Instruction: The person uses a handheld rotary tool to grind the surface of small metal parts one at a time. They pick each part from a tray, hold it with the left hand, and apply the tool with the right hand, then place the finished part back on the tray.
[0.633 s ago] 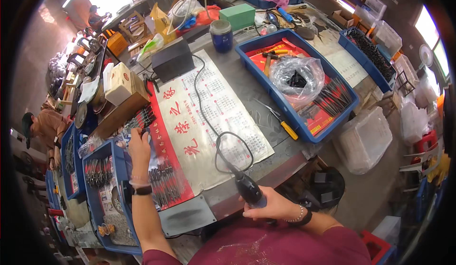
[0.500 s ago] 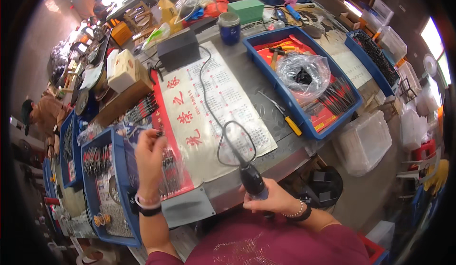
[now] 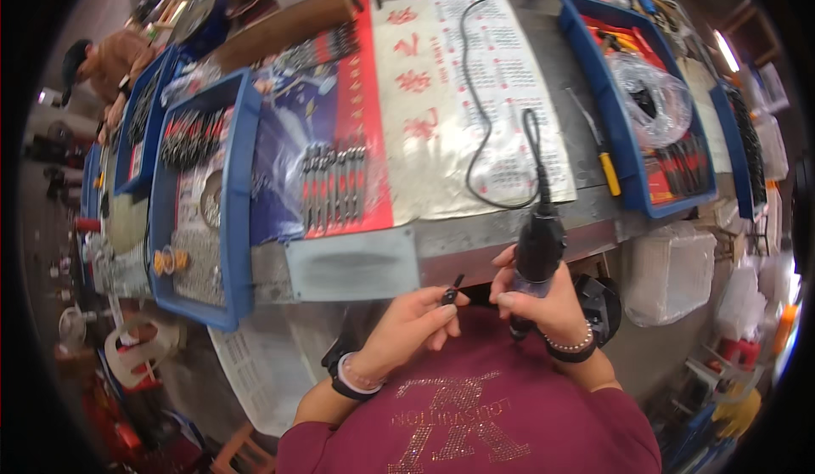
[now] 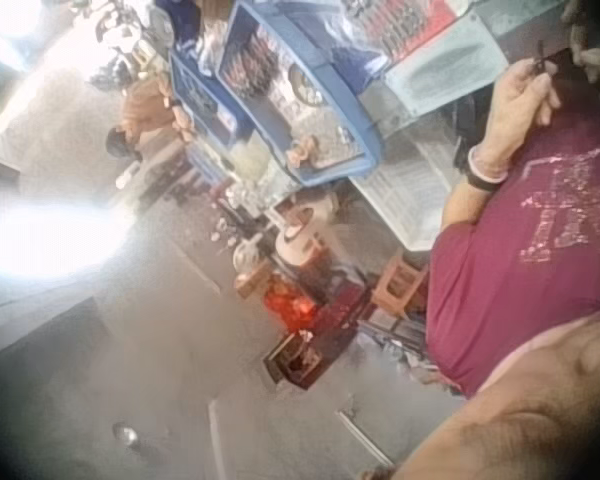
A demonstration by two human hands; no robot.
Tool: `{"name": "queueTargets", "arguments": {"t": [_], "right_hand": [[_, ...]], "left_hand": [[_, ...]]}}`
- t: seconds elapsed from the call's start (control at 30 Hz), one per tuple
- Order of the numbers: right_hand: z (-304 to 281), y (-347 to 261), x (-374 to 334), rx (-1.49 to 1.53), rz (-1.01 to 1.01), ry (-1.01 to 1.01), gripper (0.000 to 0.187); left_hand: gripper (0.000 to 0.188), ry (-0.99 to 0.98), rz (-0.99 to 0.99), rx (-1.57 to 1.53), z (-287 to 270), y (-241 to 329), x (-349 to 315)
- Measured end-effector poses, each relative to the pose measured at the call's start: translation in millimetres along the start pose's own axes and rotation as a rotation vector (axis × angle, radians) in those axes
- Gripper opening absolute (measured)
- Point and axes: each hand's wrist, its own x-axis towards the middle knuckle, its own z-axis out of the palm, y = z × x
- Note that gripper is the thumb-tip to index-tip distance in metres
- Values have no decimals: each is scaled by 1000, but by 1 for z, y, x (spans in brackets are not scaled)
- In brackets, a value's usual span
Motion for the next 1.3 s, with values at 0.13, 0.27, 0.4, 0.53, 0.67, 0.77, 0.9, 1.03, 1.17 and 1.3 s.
{"name": "queueTargets", "arguments": {"t": [0.13, 0.27, 0.4, 0.53, 0.67, 0.77, 0.9, 1.03, 1.17, 1.3], "right_hand": [[6, 8, 2, -64, 17, 2, 43], [9, 16, 6, -112, 45, 6, 42], [13, 23, 13, -145, 65, 16, 42], [17, 30, 24, -196, 44, 18, 45], [21, 31, 32, -270, 84, 27, 45], [24, 29, 39, -281, 83, 6, 47], [25, 26, 45, -420, 91, -51, 52], [22, 28, 38, -413, 143, -38, 56], [23, 31, 20, -278, 126, 32, 58], [19, 24, 11, -330, 254, 5, 55]], "left_hand": [[44, 27, -48, -199, 1, -29, 0], [44, -15, -93, -422, -2, -49, 7], [40, -73, -75, -647, -5, -60, 17], [37, 52, -119, -746, -6, -65, 23], [37, -4, -60, -808, -10, -70, 27], [37, -39, -16, -804, -11, -75, 28], [38, 2, 5, -775, -7, -76, 28], [38, 39, 9, -823, -2, -77, 28], [39, 48, -8, -818, -2, -79, 29], [36, 62, 6, -794, 1, -81, 30]]}}
